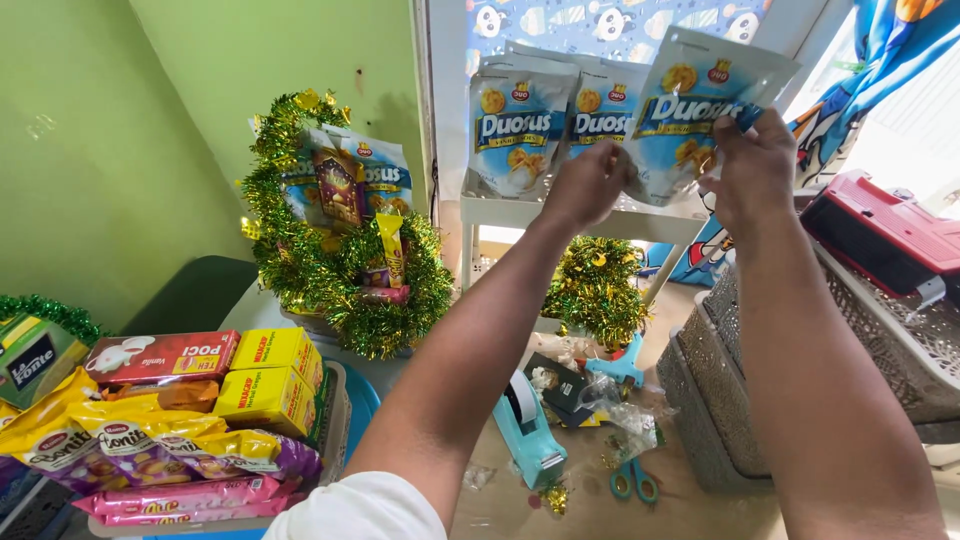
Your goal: Assembling a gift hamper by arranging various snack boxes and bags into a decorative basket
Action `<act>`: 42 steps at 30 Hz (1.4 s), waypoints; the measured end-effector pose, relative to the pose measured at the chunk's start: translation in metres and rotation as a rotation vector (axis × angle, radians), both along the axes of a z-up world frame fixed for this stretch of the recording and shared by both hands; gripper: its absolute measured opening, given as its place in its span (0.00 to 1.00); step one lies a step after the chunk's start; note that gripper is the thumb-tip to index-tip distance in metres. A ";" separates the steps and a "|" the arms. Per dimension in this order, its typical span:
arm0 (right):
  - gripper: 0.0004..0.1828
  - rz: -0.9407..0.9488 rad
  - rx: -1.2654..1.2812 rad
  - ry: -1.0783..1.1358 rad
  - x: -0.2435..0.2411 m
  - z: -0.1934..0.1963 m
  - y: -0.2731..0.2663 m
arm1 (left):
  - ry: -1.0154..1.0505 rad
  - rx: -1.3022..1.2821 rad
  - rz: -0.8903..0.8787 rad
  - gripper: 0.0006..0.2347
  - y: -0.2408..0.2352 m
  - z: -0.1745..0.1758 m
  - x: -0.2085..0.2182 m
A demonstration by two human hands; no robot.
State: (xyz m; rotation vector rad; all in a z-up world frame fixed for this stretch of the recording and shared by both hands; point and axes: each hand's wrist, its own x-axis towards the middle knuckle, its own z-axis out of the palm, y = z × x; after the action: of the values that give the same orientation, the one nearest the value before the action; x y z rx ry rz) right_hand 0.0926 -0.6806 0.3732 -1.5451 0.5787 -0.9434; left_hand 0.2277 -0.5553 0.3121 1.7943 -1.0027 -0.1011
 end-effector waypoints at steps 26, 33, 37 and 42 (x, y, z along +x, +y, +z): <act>0.19 1.036 0.186 -0.418 0.054 0.029 0.281 | 0.625 -0.580 -0.153 0.31 0.358 0.054 -0.054; 0.16 1.269 0.413 -0.439 0.042 0.018 0.360 | 0.403 -0.891 -0.411 0.24 0.434 0.009 -0.102; 0.09 1.150 0.508 -0.461 0.043 0.003 0.394 | 0.267 -0.961 -0.078 0.20 0.444 -0.020 -0.111; 0.07 1.120 0.516 -0.409 0.014 0.005 0.444 | 0.167 -0.889 0.158 0.18 0.465 -0.030 -0.117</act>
State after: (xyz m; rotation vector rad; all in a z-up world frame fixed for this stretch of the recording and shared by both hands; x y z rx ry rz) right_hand 0.1062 -0.2371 0.3779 -0.9156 -0.3356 -0.1768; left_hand 0.1102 -0.0899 0.2817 1.0157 -0.6252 0.2567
